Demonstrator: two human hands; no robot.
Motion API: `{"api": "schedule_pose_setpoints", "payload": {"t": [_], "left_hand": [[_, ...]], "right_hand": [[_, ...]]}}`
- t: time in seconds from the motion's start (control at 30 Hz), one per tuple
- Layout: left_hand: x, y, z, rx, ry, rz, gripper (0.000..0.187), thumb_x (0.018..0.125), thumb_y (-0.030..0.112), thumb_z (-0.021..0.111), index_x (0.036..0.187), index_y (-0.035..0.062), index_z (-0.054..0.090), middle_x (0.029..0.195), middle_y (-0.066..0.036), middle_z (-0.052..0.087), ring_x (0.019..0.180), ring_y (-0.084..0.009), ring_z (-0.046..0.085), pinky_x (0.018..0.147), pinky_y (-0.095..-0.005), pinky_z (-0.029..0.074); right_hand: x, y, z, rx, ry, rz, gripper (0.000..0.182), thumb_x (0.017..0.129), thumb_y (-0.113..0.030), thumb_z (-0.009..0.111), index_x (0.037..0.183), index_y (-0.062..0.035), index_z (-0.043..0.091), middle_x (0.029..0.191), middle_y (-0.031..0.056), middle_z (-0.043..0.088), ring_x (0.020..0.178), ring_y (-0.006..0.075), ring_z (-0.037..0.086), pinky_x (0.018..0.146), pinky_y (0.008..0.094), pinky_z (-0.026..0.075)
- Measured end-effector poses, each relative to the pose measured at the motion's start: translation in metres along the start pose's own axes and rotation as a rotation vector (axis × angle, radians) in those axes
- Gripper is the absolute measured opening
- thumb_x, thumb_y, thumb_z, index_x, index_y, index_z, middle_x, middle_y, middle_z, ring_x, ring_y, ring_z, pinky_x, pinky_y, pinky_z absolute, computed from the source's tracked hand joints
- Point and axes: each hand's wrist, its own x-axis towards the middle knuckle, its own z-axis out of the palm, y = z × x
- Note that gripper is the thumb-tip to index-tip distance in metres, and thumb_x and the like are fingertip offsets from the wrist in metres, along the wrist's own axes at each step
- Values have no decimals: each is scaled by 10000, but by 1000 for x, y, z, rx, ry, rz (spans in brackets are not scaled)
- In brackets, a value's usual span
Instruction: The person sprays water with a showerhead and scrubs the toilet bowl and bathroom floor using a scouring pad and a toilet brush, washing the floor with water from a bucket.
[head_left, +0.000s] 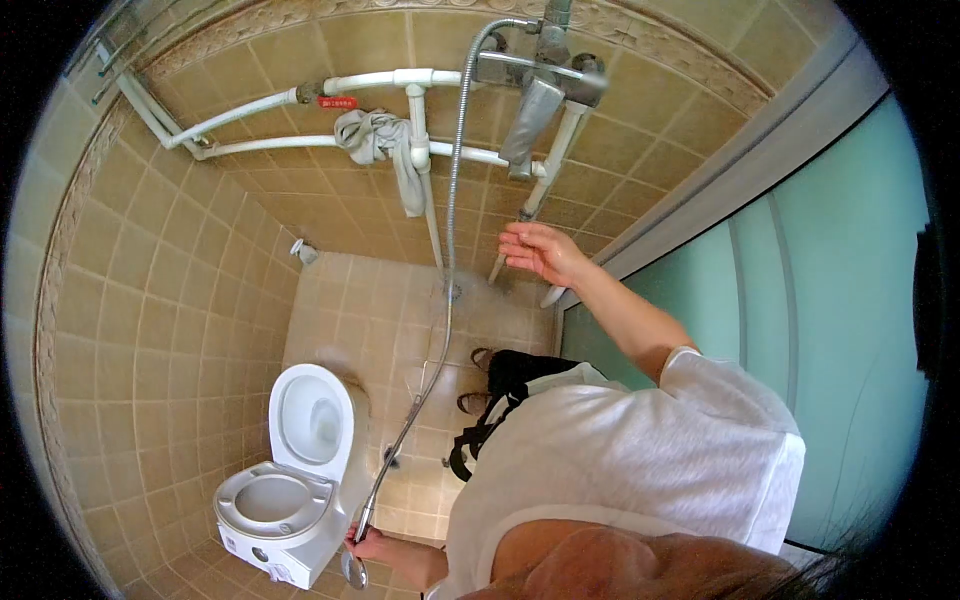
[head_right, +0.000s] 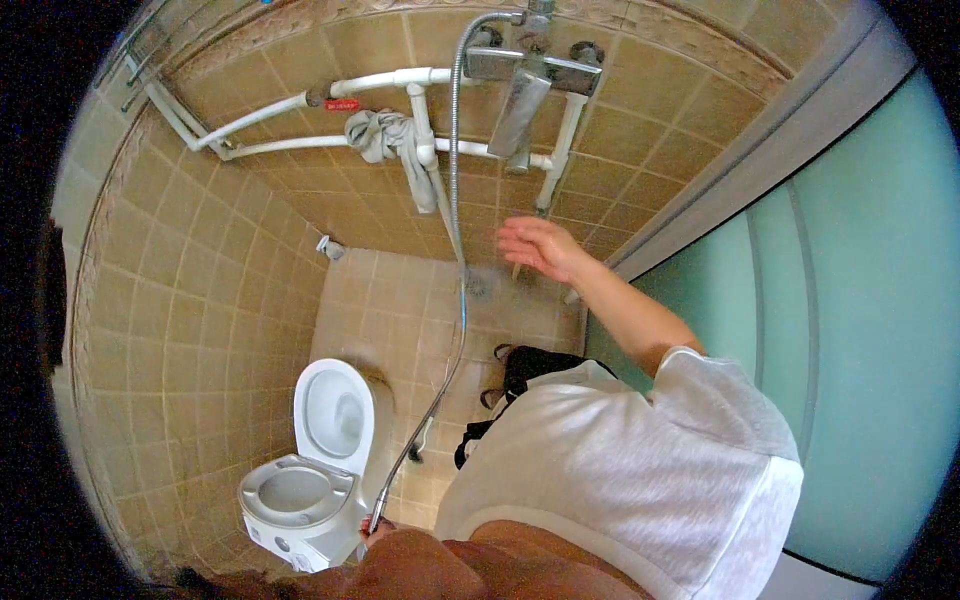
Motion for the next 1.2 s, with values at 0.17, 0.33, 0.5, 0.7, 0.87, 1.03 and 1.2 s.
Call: {"api": "schedule_pose_setpoints", "payload": {"t": [0.17,0.33,0.5,0.7,0.87,1.03,1.2], "left_hand": [[-33,-15,11,-57,44,211,201,757,123,435,567,64,411,536,-45,427,499,-183,428,514,-303,409],[-53,-7,17,-42,199,195,203,751,150,432,569,61,424,541,-59,445,514,-195,445,520,-312,409],[-59,0,10,-19,80,203,199,749,149,430,571,60,425,536,-61,446,510,-194,448,526,-313,407],[-63,-1,15,-90,179,80,170,731,144,440,578,69,432,536,-49,455,505,-191,452,530,-322,406],[-71,-16,30,-80,206,218,152,730,130,464,589,77,440,552,-41,471,511,-186,466,524,-309,408],[-24,-7,-13,-64,105,281,155,729,125,446,585,69,440,551,-53,465,499,-180,459,509,-287,402],[-84,-30,46,24,145,258,174,730,134,447,571,71,417,539,-55,442,488,-170,433,493,-279,383]], "right_hand": [[42,6,-31,330,277,-87,268,856,-196,442,1051,-13,453,1057,140,496,1011,285,484,861,420,422],[101,0,-31,530,315,-112,210,852,-166,417,967,2,467,958,149,526,921,293,518,817,415,447],[115,-10,-17,658,240,-214,194,862,-140,387,888,19,494,887,145,561,830,254,551,765,353,474],[115,-17,-8,659,290,-98,171,859,-140,382,901,-82,537,684,11,530,493,85,411,360,195,306],[114,-18,-1,409,330,-78,152,857,-162,391,858,-121,537,538,-58,320,396,53,266,332,197,171],[119,-18,-5,302,378,-82,137,849,-168,393,804,-127,515,535,-33,334,409,76,271,342,215,194],[116,-21,-10,333,297,-91,127,839,-168,404,824,-100,511,575,11,415,474,127,392,399,243,312]]}}
